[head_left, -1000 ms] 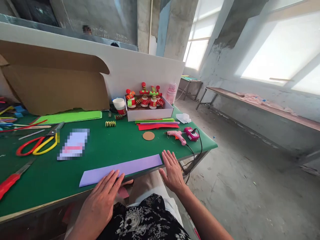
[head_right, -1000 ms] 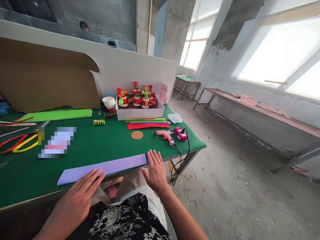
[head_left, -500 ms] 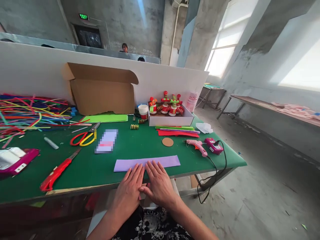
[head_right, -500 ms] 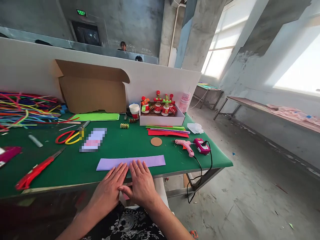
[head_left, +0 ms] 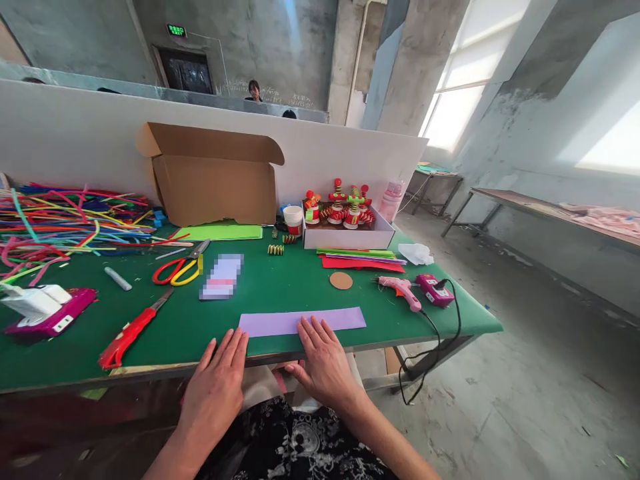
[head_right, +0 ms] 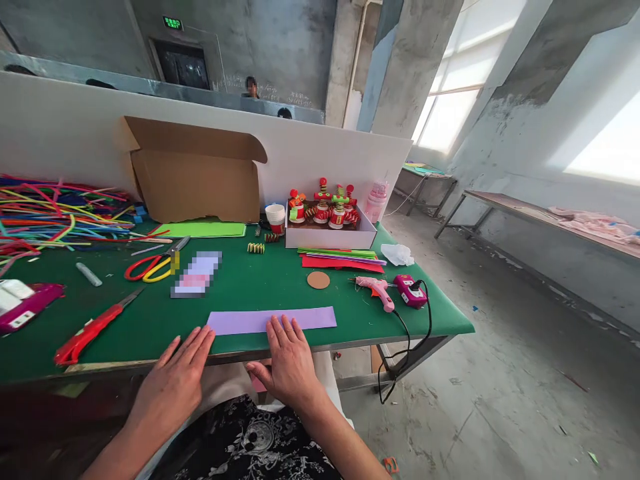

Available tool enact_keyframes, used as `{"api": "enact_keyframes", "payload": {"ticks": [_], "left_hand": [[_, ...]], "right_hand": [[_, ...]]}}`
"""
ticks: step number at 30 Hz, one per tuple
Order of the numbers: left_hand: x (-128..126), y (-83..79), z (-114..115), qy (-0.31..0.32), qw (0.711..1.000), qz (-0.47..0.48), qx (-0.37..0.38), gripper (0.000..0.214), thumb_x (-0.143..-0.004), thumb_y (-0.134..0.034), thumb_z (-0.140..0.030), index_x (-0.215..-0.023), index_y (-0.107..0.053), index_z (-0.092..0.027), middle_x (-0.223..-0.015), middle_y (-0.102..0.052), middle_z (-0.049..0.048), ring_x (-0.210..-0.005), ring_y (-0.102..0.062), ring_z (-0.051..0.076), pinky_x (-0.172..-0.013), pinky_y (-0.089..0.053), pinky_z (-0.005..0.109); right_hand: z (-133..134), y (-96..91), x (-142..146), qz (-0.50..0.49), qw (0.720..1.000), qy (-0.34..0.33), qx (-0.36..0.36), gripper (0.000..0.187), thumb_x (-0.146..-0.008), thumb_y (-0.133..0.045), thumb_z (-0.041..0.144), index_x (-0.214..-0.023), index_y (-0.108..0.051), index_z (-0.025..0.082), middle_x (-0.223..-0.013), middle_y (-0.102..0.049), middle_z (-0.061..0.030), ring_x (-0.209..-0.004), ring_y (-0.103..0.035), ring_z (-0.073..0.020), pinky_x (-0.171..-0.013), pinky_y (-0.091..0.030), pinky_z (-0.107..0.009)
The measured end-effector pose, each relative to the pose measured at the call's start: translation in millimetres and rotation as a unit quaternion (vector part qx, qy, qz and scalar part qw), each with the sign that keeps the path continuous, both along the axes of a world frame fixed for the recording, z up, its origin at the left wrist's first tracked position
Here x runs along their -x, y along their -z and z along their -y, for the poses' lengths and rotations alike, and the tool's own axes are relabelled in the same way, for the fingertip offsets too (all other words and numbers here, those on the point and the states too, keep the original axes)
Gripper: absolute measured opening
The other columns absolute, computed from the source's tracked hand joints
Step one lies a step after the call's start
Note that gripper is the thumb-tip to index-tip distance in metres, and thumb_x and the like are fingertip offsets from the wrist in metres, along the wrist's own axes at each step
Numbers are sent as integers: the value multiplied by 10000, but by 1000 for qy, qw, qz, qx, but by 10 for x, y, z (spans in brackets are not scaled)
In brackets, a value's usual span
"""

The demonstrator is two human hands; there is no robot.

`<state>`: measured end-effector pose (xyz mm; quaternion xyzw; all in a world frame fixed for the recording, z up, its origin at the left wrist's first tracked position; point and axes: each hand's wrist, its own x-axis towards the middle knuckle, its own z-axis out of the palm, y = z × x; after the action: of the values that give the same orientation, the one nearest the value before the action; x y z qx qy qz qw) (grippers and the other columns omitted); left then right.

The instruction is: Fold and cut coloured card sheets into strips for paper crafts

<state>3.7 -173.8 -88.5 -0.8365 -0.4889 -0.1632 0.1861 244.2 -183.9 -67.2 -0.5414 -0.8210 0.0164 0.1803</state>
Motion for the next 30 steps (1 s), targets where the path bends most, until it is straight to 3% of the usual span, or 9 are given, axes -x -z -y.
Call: {"api": "enact_keyframes", "payload": {"ticks": [3,8,10,13,15,18,23,30], "left_hand": [[112,0,-12,1,1000,0,-2,687,-774,-352,-63,-1441,-513,-86,-1439,-582,176,-1341,-549,320,-1119,-398,559],[107,-178,-181,-18,1000,-1,-19,525,-843,-344,-113,-1240,-688,-109,-1243,-715,195,-1216,-639,357,-1041,-434,616],[-92,-273,-257,22,1000,5,-11,506,-908,-313,-144,-1268,-666,-107,-1358,-653,176,-1273,-606,321,-1052,-448,553],[-540,-315,-339,142,988,17,51,520,-1012,-323,-338,-1470,-471,-142,-1524,-514,104,-1412,-477,235,-1098,-440,416],[-796,-257,-386,193,976,24,94,618,-1017,-331,-481,-1505,-401,-109,-1541,-487,120,-1440,-437,222,-1117,-425,385],[-944,-106,-463,203,972,32,112,710,-1005,-307,-569,-1518,-364,-81,-1558,-452,152,-1458,-408,232,-1145,-391,398],[-683,68,-529,156,986,26,45,750,-991,-284,-620,-1502,-398,-83,-1544,-471,168,-1448,-423,263,-1151,-374,433],[-135,83,-480,98,995,2,-13,790,-982,-225,-652,-1450,-477,-68,-1505,-518,180,-1399,-488,287,-1116,-400,450]], "right_hand": [[9,-22,8,0,1000,3,7,841,-940,-486,677,-1515,-427,66,-1546,-450,-170,-1477,-356,-327,-1214,-326,-499],[29,-42,26,-14,1000,8,13,835,-933,-518,662,-1501,-446,55,-1542,-456,-170,-1473,-362,-331,-1223,-313,-489],[29,-24,34,-28,999,12,10,808,-936,-535,630,-1499,-449,57,-1539,-463,-167,-1475,-360,-326,-1229,-301,-488],[17,14,46,-45,999,7,1,722,-948,-544,516,-1506,-443,68,-1547,-457,-158,-1476,-363,-306,-1243,-268,-483],[5,31,54,-51,999,3,-6,668,-948,-537,423,-1519,-430,94,-1556,-451,-140,-1479,-362,-279,-1255,-245,-472],[-4,40,62,-55,998,7,-8,639,-945,-526,354,-1533,-416,129,-1575,-432,-111,-1496,-331,-255,-1264,-227,-451],[3,19,64,-39,999,17,17,604,-978,-490,347,-1515,-432,78,-1571,-430,-125,-1488,-342,-295,-1252,-255,-474],[16,-29,88,-20,999,34,16,585,-1006,-510,426,-1466,-498,65,-1517,-497,-149,-1467,-382,-298,-1230,-308,-468]]}}
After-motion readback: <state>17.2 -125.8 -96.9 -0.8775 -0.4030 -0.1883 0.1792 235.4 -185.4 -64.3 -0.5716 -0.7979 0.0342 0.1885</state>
